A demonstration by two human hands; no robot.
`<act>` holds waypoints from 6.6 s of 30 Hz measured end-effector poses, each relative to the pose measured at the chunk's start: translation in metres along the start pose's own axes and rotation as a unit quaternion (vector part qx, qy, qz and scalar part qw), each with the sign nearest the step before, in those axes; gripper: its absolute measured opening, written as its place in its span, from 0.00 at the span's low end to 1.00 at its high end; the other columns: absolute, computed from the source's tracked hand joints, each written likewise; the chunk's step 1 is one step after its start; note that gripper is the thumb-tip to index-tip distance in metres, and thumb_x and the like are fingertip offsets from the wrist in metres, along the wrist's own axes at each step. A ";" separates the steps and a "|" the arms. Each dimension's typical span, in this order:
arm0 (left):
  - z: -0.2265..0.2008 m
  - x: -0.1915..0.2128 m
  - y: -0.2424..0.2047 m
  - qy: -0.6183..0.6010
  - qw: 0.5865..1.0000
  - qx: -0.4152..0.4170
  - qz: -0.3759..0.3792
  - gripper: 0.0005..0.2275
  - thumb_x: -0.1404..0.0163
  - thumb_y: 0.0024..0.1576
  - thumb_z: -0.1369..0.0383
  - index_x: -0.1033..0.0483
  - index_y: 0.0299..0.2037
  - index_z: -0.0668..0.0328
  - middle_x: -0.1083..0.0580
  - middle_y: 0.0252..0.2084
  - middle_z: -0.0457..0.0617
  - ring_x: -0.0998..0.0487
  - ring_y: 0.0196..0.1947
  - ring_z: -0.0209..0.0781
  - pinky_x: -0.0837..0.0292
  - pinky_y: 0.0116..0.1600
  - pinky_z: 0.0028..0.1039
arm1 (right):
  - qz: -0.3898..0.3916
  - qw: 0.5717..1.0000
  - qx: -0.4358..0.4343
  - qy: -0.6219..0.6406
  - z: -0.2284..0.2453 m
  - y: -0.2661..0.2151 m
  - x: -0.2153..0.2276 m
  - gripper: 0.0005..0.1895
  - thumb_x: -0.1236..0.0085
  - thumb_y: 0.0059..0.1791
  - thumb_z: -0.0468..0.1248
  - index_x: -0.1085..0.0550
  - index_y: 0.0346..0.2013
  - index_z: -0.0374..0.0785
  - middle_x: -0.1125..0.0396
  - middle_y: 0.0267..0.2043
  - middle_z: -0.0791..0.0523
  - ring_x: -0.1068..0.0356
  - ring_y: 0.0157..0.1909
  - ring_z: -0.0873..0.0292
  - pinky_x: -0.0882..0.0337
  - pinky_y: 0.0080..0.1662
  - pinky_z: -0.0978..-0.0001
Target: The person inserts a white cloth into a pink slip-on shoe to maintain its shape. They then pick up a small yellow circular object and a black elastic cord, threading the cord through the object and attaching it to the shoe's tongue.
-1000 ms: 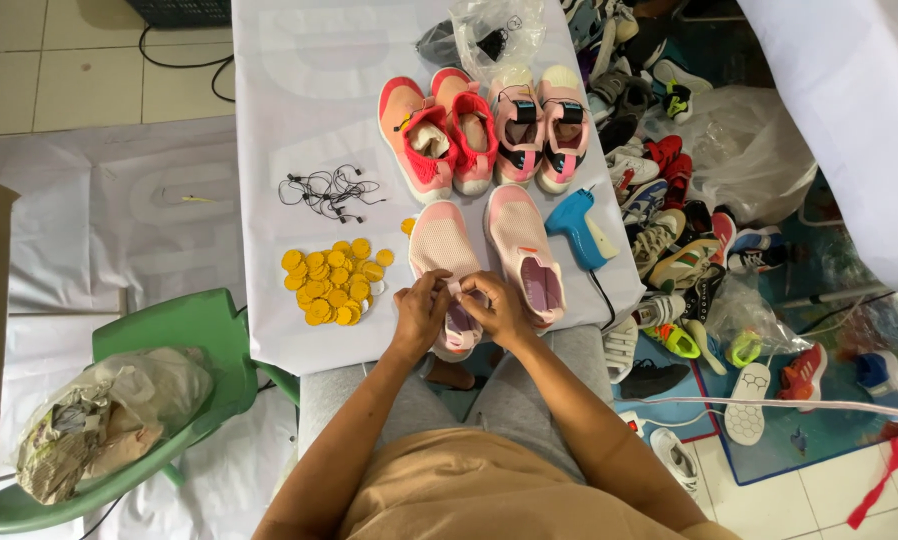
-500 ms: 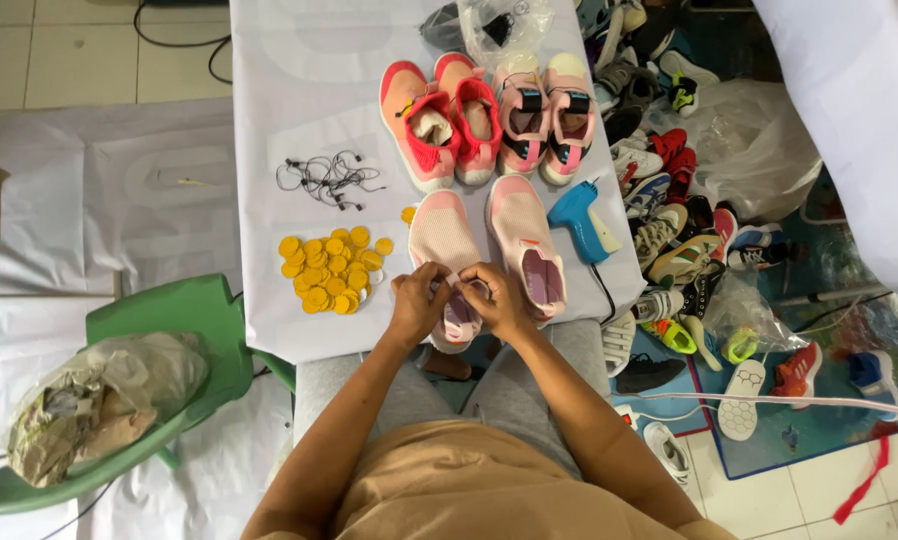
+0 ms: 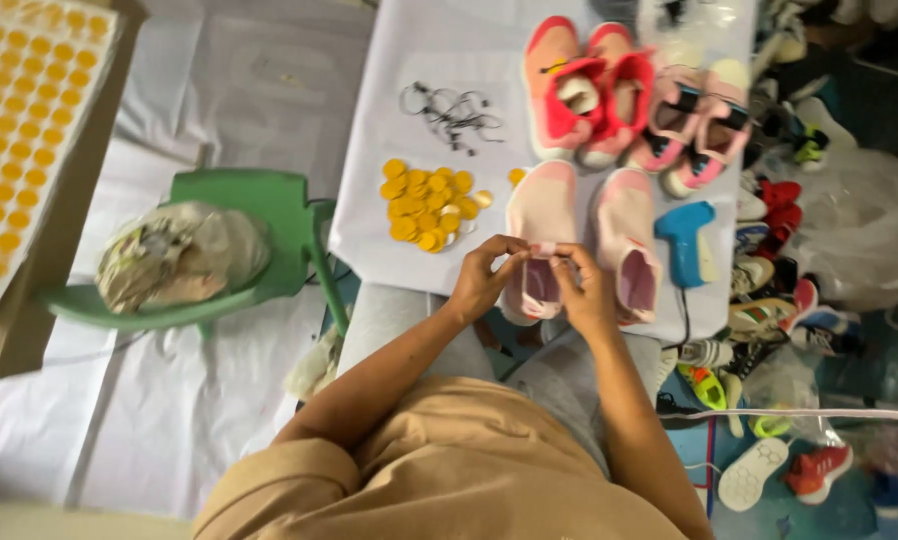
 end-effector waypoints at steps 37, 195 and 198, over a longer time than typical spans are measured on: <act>0.003 0.397 -0.139 0.461 0.790 0.139 -0.380 0.09 0.49 0.52 0.79 0.19 0.40 0.65 0.22 0.41 0.51 0.21 0.36 0.53 0.26 0.43 0.38 | 0.497 0.852 0.138 0.086 0.198 -0.041 -0.254 0.32 0.41 0.49 0.39 0.44 0.64 0.37 0.41 0.65 0.45 0.36 0.67 0.47 0.34 0.67 0.52; 0.035 0.397 -0.129 0.601 0.736 0.234 -0.206 0.32 0.47 0.50 0.78 0.41 0.68 0.58 0.39 0.55 0.66 0.40 0.60 0.74 0.47 0.61 0.60 | 0.325 0.767 -0.122 0.539 0.132 -0.012 -0.217 0.27 0.45 0.45 0.41 0.29 0.57 0.31 0.30 0.56 0.45 0.28 0.57 0.49 0.29 0.58 0.54; 0.051 0.412 -0.134 0.664 0.689 0.184 -0.226 0.33 0.42 0.46 0.71 0.34 0.67 0.55 0.34 0.53 0.68 0.33 0.53 0.72 0.40 0.54 0.56 | 0.293 0.744 -0.154 0.581 0.123 -0.015 -0.193 0.27 0.44 0.44 0.40 0.29 0.56 0.32 0.28 0.52 0.46 0.26 0.52 0.48 0.26 0.55 0.51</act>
Point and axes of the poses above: each hand's wrist, its own y-axis towards the middle knuckle, its own x-axis out of the back of the hand, z = x × y, the point moved 4 cm from there along y, towards the middle knuckle
